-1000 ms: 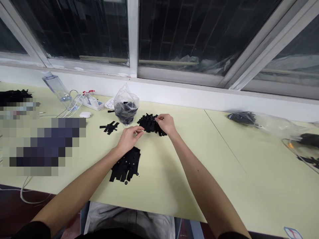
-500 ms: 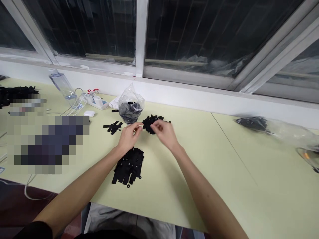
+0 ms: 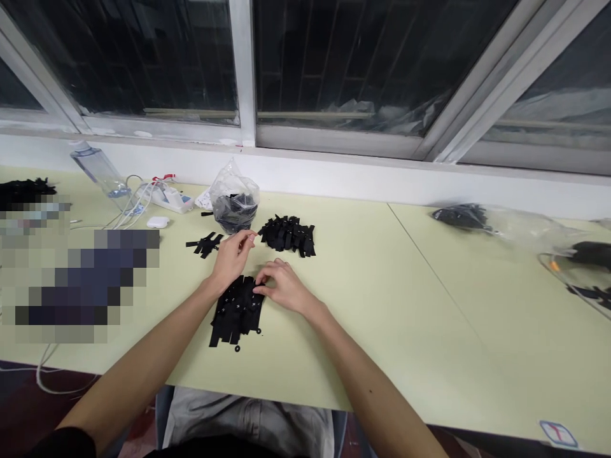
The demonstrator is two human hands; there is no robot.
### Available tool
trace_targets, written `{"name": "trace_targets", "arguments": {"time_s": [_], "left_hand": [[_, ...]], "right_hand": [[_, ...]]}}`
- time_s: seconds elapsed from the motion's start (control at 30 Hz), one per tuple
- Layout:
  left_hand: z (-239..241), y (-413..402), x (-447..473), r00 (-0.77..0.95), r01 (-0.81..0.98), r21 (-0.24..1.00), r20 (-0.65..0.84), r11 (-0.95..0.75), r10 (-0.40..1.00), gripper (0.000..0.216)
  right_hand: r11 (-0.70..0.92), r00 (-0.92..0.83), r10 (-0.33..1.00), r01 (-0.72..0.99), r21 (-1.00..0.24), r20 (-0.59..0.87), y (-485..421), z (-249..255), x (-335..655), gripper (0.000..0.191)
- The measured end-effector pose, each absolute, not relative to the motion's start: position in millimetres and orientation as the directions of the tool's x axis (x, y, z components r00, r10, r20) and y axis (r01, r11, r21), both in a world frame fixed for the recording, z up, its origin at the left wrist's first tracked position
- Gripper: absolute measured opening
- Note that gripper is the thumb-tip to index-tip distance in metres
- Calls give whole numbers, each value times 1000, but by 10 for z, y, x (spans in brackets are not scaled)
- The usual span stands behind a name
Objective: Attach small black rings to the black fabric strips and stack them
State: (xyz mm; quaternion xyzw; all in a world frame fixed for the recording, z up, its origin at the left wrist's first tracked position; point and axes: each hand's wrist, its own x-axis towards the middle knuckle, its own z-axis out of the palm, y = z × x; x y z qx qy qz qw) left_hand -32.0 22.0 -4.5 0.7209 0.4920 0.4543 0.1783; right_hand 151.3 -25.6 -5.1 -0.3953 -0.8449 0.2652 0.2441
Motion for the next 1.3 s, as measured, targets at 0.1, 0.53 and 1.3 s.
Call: {"name": "trace_targets", "arguments": {"time_s": [0.1,0.53,1.3], "left_hand": [[-38,219,-324,132,533,701,484,-473,865,31],[127,114,-273,421,419,631,503,-654,755,30],[49,63,-149,422,229,815,410,-533,809,17]], "right_hand": [[528,-569,798,502,-685,198,-241,-44,1523,9],[201,-486,867,131,-971,114,-160,79,1762,19],[170,-189,966,-59,-984,178,-32,37,1930,37]]}}
